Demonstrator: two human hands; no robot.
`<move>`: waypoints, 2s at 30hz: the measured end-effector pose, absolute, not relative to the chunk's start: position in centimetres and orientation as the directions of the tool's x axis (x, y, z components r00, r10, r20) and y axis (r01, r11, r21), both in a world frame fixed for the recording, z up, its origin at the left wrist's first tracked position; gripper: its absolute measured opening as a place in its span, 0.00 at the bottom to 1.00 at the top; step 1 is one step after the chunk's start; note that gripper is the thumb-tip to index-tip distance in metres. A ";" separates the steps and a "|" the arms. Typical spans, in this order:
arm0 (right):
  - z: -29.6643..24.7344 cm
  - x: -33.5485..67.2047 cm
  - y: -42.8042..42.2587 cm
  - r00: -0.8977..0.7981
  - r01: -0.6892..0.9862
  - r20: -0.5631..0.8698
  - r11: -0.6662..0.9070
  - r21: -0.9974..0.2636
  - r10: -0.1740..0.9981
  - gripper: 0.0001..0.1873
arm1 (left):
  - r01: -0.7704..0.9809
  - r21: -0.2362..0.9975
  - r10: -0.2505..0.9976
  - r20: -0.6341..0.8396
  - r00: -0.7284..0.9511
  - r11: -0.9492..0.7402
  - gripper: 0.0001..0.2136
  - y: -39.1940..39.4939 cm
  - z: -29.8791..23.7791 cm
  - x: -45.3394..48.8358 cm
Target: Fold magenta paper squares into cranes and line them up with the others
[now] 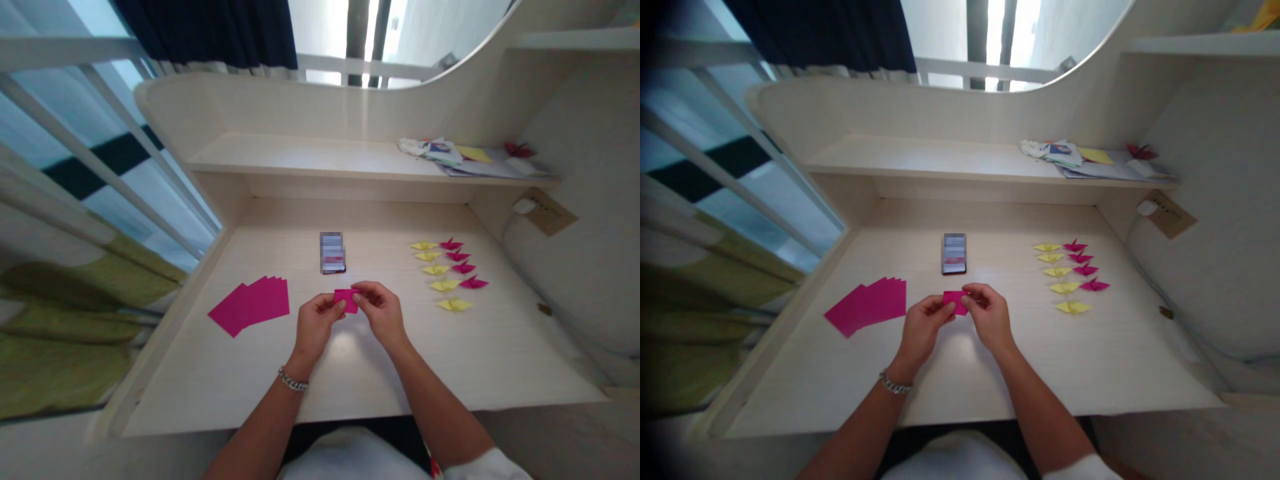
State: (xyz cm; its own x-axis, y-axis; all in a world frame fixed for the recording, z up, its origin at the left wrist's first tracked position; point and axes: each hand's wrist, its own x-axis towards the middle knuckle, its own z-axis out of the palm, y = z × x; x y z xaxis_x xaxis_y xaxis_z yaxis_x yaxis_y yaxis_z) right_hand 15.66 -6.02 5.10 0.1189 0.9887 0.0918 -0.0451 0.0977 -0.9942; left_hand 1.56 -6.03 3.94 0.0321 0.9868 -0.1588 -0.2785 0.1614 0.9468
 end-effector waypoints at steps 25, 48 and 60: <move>4.9 15.8 -5.6 0.152 -0.105 0.012 0.028 -0.994 0.988 0.15 | -0.258 0.954 0.988 -0.154 0.014 0.153 0.13 -6.2 4.0 1.8; 5.2 15.6 -5.8 0.097 -0.030 -0.001 0.001 -1.000 0.995 0.13 | -0.397 0.899 0.979 -0.206 -0.016 0.183 0.12 -6.3 3.8 2.2; 5.1 16.1 -5.7 0.089 -0.208 -0.088 -0.068 -0.976 0.992 0.24 | -0.143 0.981 0.990 -0.135 -0.042 0.128 0.14 -6.2 3.1 1.7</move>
